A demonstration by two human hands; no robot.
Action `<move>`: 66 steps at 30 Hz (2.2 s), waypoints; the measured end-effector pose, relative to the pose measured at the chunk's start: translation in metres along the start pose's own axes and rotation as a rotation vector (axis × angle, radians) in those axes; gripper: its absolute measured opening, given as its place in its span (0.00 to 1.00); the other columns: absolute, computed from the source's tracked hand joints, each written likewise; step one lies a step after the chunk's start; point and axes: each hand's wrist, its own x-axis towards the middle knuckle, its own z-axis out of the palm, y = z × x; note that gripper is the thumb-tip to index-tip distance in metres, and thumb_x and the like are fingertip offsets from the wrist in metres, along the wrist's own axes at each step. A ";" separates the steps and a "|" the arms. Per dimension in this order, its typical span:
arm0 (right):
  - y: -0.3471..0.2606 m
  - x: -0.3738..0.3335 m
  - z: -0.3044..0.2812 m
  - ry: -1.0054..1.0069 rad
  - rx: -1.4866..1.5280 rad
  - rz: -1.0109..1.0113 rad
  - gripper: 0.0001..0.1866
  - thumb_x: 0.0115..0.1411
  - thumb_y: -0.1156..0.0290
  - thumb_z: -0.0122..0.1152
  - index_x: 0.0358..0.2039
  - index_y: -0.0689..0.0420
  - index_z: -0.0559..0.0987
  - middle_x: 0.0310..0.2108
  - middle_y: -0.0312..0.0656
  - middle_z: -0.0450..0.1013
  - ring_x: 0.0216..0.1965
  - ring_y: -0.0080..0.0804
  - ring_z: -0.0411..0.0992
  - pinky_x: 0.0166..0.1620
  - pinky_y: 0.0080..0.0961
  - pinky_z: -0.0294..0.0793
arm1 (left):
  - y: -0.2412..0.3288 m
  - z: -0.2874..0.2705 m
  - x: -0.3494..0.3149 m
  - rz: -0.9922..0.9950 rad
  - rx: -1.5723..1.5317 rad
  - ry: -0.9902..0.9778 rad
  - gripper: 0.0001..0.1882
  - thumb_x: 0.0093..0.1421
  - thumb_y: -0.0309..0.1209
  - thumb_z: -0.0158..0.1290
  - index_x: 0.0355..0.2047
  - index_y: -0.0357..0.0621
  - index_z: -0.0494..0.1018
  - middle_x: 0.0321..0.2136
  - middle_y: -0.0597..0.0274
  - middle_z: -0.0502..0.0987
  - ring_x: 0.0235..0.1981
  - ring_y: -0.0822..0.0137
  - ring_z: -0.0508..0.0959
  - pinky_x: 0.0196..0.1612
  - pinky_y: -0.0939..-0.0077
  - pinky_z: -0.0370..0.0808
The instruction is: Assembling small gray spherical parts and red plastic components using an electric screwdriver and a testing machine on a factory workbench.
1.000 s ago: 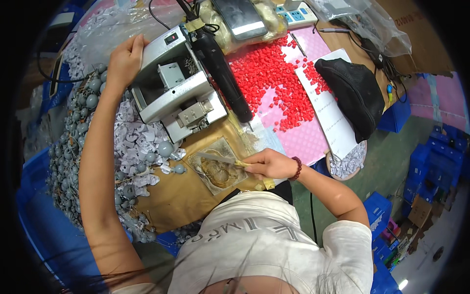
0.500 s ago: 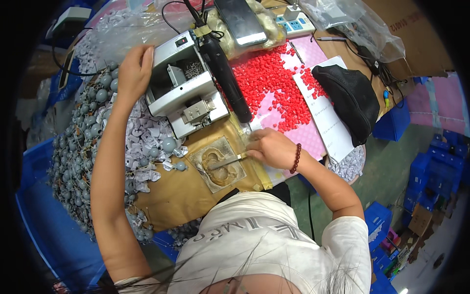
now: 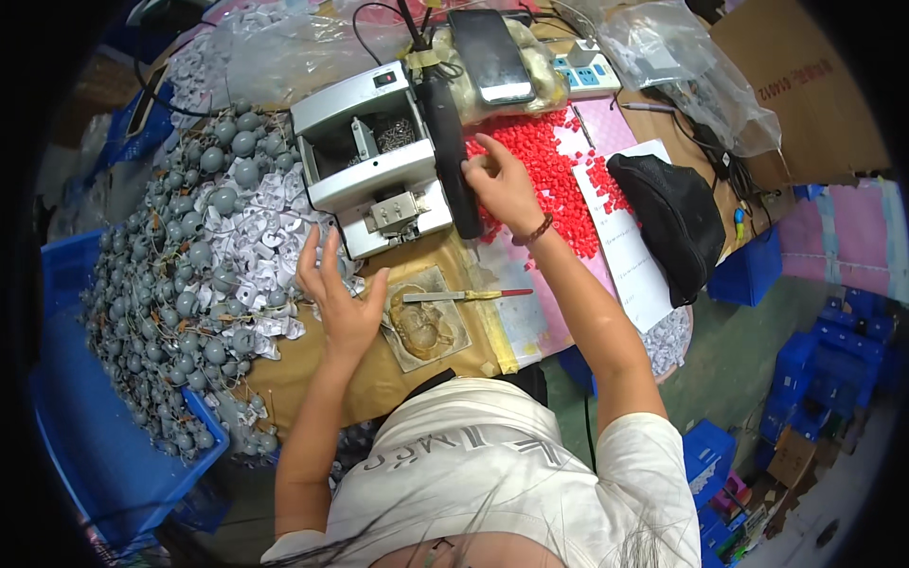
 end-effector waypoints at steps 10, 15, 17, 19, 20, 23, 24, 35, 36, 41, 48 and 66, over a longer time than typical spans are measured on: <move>-0.049 -0.029 0.005 0.089 -0.159 -0.187 0.18 0.54 0.71 0.69 0.44 0.63 0.77 0.34 0.36 0.77 0.34 0.19 0.73 0.39 0.19 0.74 | -0.002 0.017 0.003 -0.058 0.206 -0.040 0.55 0.47 0.41 0.69 0.68 0.35 0.49 0.65 0.37 0.51 0.65 0.41 0.52 0.64 0.41 0.48; -0.132 -0.065 0.020 -0.035 0.350 -0.809 0.29 0.56 0.83 0.55 0.59 0.60 0.61 0.36 0.42 0.70 0.33 0.32 0.73 0.42 0.35 0.75 | -0.011 0.028 0.001 -0.096 0.281 -0.093 0.58 0.48 0.49 0.67 0.68 0.32 0.46 0.63 0.39 0.58 0.66 0.45 0.56 0.63 0.35 0.47; -0.143 -0.073 0.034 -0.167 0.509 -0.692 0.36 0.58 0.80 0.51 0.66 0.56 0.52 0.31 0.41 0.67 0.27 0.31 0.68 0.37 0.36 0.72 | -0.012 0.027 0.002 -0.076 0.282 -0.048 0.59 0.47 0.48 0.67 0.68 0.32 0.46 0.62 0.39 0.60 0.65 0.46 0.58 0.63 0.36 0.49; -0.128 -0.070 0.041 -0.181 0.297 -0.720 0.37 0.57 0.80 0.52 0.65 0.53 0.51 0.28 0.40 0.67 0.24 0.30 0.68 0.35 0.35 0.73 | -0.012 0.027 0.004 -0.100 0.251 -0.040 0.58 0.48 0.46 0.67 0.68 0.32 0.46 0.62 0.40 0.61 0.65 0.47 0.59 0.63 0.36 0.49; -0.114 -0.069 0.047 -0.176 0.229 -0.752 0.37 0.57 0.80 0.52 0.65 0.52 0.50 0.26 0.39 0.67 0.23 0.30 0.68 0.34 0.35 0.73 | -0.012 0.029 0.004 -0.109 0.232 -0.038 0.57 0.48 0.45 0.68 0.68 0.32 0.46 0.62 0.40 0.61 0.65 0.47 0.60 0.63 0.36 0.49; -0.090 -0.067 0.067 -0.151 0.340 -0.802 0.33 0.55 0.81 0.60 0.58 0.63 0.53 0.26 0.42 0.71 0.28 0.30 0.74 0.37 0.28 0.74 | -0.016 0.030 0.005 -0.078 0.220 -0.014 0.56 0.48 0.42 0.68 0.68 0.32 0.47 0.62 0.42 0.63 0.65 0.48 0.61 0.63 0.37 0.49; -0.085 -0.063 0.066 -0.161 0.200 -0.846 0.32 0.55 0.81 0.60 0.56 0.64 0.54 0.26 0.41 0.72 0.29 0.29 0.74 0.39 0.27 0.74 | -0.017 0.029 0.005 -0.085 0.210 -0.003 0.56 0.47 0.41 0.68 0.68 0.33 0.47 0.61 0.44 0.64 0.65 0.48 0.61 0.62 0.35 0.49; -0.073 -0.040 0.089 -0.171 0.304 -0.646 0.28 0.53 0.88 0.58 0.54 0.61 0.63 0.28 0.37 0.72 0.29 0.25 0.73 0.29 0.22 0.73 | -0.021 0.029 0.005 -0.063 0.183 0.021 0.54 0.49 0.40 0.67 0.67 0.32 0.47 0.61 0.43 0.64 0.65 0.47 0.61 0.63 0.34 0.47; -0.088 -0.045 0.087 -0.208 0.467 -0.436 0.29 0.54 0.87 0.59 0.55 0.63 0.61 0.26 0.39 0.71 0.25 0.26 0.73 0.28 0.24 0.74 | -0.022 0.028 0.004 -0.065 0.180 0.016 0.54 0.49 0.40 0.67 0.67 0.32 0.47 0.61 0.43 0.64 0.65 0.47 0.61 0.63 0.34 0.46; -0.086 -0.062 0.075 -0.189 0.379 -0.522 0.33 0.57 0.83 0.57 0.61 0.63 0.54 0.24 0.42 0.71 0.23 0.29 0.73 0.28 0.25 0.74 | -0.023 0.026 0.005 -0.061 0.172 0.002 0.55 0.48 0.40 0.68 0.67 0.33 0.48 0.61 0.44 0.65 0.66 0.48 0.60 0.63 0.35 0.46; -0.074 -0.060 0.087 -0.256 -0.042 -0.907 0.21 0.57 0.83 0.53 0.48 0.58 0.58 0.22 0.44 0.70 0.22 0.31 0.71 0.30 0.30 0.76 | -0.022 0.025 0.004 -0.076 0.174 0.001 0.55 0.47 0.40 0.68 0.68 0.33 0.48 0.61 0.45 0.65 0.66 0.49 0.60 0.63 0.34 0.46; -0.098 -0.054 0.088 -0.231 0.397 -0.338 0.27 0.53 0.85 0.58 0.53 0.63 0.62 0.27 0.40 0.72 0.24 0.27 0.73 0.30 0.23 0.75 | -0.024 0.026 0.005 -0.050 0.180 0.015 0.55 0.48 0.39 0.68 0.68 0.34 0.48 0.61 0.46 0.66 0.66 0.49 0.61 0.63 0.31 0.44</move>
